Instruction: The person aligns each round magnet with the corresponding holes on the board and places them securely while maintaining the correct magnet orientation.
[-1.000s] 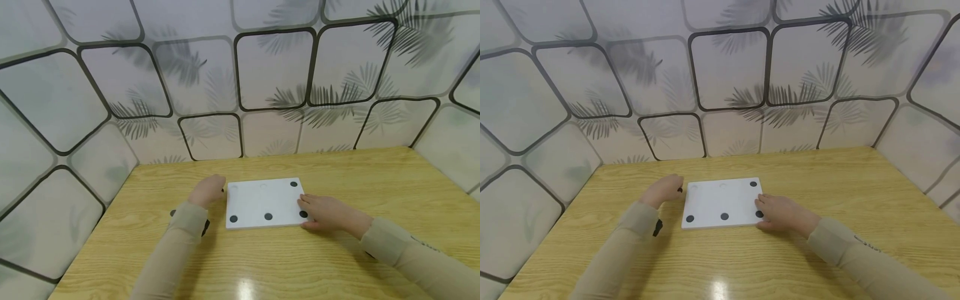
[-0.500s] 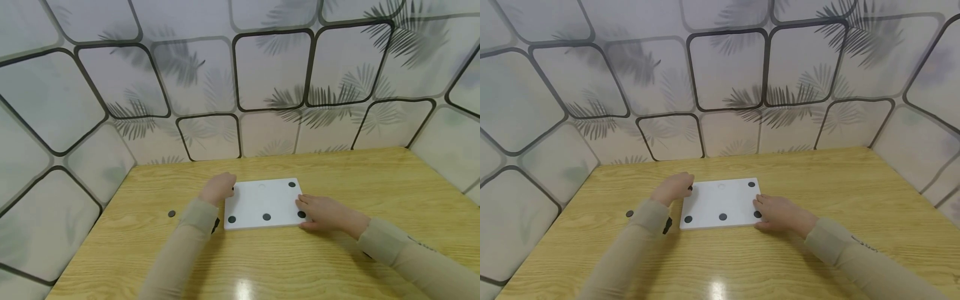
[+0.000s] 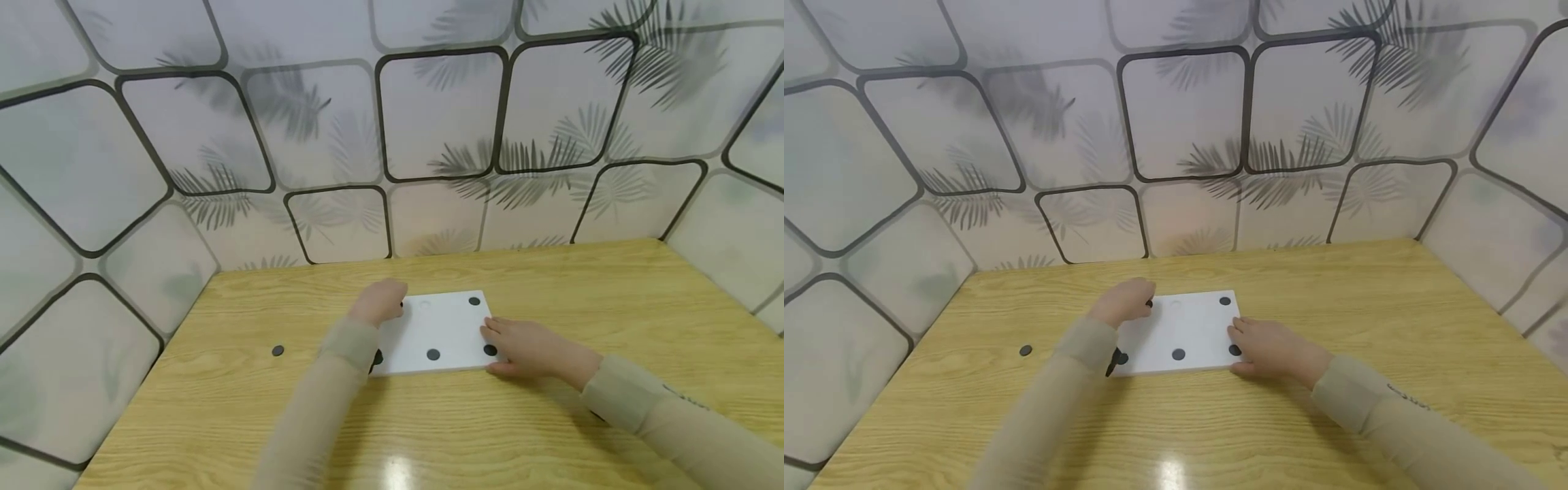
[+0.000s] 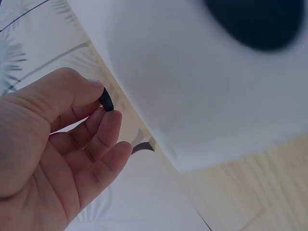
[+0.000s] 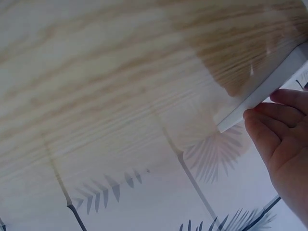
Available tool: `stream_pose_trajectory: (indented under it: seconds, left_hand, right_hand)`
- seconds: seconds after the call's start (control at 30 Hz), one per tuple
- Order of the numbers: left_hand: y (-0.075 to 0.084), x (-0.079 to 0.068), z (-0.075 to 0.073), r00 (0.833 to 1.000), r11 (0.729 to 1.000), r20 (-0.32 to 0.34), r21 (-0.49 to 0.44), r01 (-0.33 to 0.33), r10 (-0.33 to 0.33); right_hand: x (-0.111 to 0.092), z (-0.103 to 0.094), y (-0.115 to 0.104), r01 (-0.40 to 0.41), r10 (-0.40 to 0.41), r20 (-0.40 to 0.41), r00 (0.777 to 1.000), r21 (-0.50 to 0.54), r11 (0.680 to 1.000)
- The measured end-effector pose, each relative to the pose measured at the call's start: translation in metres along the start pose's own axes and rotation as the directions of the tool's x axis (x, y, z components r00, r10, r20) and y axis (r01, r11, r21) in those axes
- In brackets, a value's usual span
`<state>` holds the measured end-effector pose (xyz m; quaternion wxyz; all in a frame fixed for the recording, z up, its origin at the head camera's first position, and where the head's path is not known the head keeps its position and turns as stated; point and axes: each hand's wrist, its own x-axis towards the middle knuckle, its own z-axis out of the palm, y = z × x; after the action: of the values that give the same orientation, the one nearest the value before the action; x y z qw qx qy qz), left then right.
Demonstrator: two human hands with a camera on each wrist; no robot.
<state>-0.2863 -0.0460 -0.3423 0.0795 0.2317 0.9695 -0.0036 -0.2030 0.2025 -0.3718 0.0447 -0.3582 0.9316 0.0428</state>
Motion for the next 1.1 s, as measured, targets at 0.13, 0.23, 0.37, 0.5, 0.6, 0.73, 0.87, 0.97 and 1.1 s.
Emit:
stream_pose_trajectory:
  seconds: [0.13,0.23,0.37,0.5,0.6,0.73,0.87,0.97,1.1]
  left_hand:
    - [0.012,0.006,-0.001,1.000,1.000,-0.003,0.019,-0.023,0.024]
    - [0.020,0.009,-0.001,0.999,0.998,-0.006,0.031,-0.046,0.046]
    - [0.027,0.013,0.001,0.998,0.996,0.002,0.061,-0.062,0.062]
    - [0.031,0.018,0.003,0.997,0.995,0.009,0.062,-0.076,0.076]
    - [0.034,0.021,0.003,0.996,0.995,0.015,0.048,-0.087,0.086]
    - [0.031,0.031,0.010,0.996,0.995,0.011,0.029,-0.092,0.092]
    - [0.031,0.034,0.010,0.996,0.997,0.034,0.007,-0.079,0.079]
    - [0.035,0.028,0.002,0.996,0.998,0.058,0.005,-0.065,0.065]
    - [0.037,0.028,0.002,0.996,0.996,0.033,0.037,-0.086,0.085]
  right_hand:
    - [-0.001,-0.001,0.000,0.005,-0.005,0.011,1.000,-0.013,1.000]
    - [0.000,-0.001,0.000,-0.003,0.003,0.019,1.000,-0.009,1.000]
    - [0.000,-0.001,0.000,-0.014,0.014,0.030,0.999,-0.008,1.000]
    - [0.002,-0.002,-0.001,-0.015,0.016,0.049,0.999,-0.015,1.000]
    - [0.003,-0.003,-0.001,-0.018,0.019,0.061,0.998,-0.016,1.000]
    - [0.003,-0.006,-0.003,-0.017,0.017,0.062,0.998,-0.005,1.000]
    - [0.003,-0.008,-0.005,-0.023,0.023,0.068,0.997,0.001,1.000]
    - [0.003,-0.009,-0.006,-0.032,0.032,0.071,0.997,0.004,0.999]
    - [0.003,-0.009,-0.006,-0.038,0.037,0.072,0.997,0.006,0.999]
